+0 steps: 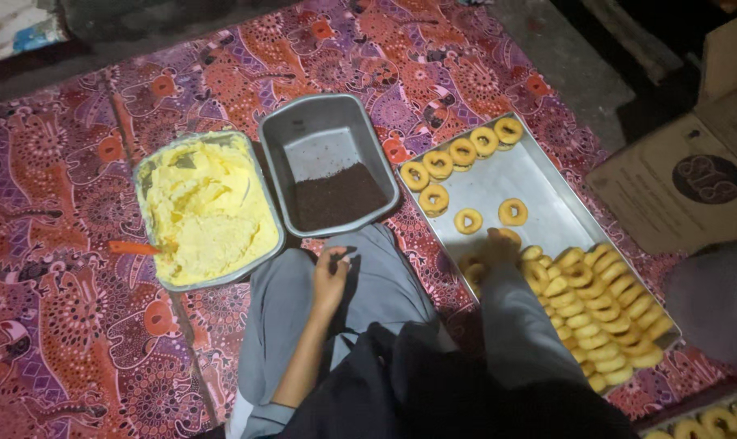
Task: The person scoops a yellow paste into the center of ring-shaped doughnuts and then rolls them in a tray of dark crumbs before placing them on a metal tray.
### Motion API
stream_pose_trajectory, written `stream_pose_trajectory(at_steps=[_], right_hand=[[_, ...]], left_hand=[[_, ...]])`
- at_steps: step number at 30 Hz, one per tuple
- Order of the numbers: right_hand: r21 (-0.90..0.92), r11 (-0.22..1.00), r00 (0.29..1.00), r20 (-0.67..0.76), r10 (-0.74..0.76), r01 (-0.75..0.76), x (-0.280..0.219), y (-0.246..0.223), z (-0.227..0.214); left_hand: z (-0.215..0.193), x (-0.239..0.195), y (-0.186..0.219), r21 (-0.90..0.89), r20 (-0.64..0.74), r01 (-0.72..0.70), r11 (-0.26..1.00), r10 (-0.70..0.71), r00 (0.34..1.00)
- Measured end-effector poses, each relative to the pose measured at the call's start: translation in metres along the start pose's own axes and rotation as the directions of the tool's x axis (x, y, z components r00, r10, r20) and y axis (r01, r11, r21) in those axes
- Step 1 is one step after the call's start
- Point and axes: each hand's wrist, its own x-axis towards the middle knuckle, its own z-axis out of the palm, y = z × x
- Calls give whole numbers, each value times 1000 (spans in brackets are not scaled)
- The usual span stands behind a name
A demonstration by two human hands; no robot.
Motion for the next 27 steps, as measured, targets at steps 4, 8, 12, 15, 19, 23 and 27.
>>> stream_pose_trajectory(at_steps=[4,8,12,15,19,23,27], right_hand=[[76,997,999,49,-7,3,-11,-5,-8],[191,981,994,90,-53,35,-10,-25,-19],[271,952,968,165,-189,140,-23,-55,-4],[276,911,897,236,-373,306,-45,-86,33],[342,790,737,300,-605,509,-79,-132,98],[713,657,668,615,-419,-245,-87,-176,145],[768,624,516,597,-614,-145,-106,-214,180]], left_hand=[[-5,-5,-6,-36,-29,84,996,-85,996],[-1,-4,2,-82,-15,-6,997,5,1000],[25,-14,17,-104,59,-36,994,42,997],[47,-13,31,-356,328,405,842,-293,898],[42,-7,47,-739,441,516,433,-269,856],[-19,-9,62,-899,252,279,338,-121,960],[-84,-20,86,-988,78,88,130,-84,993]])
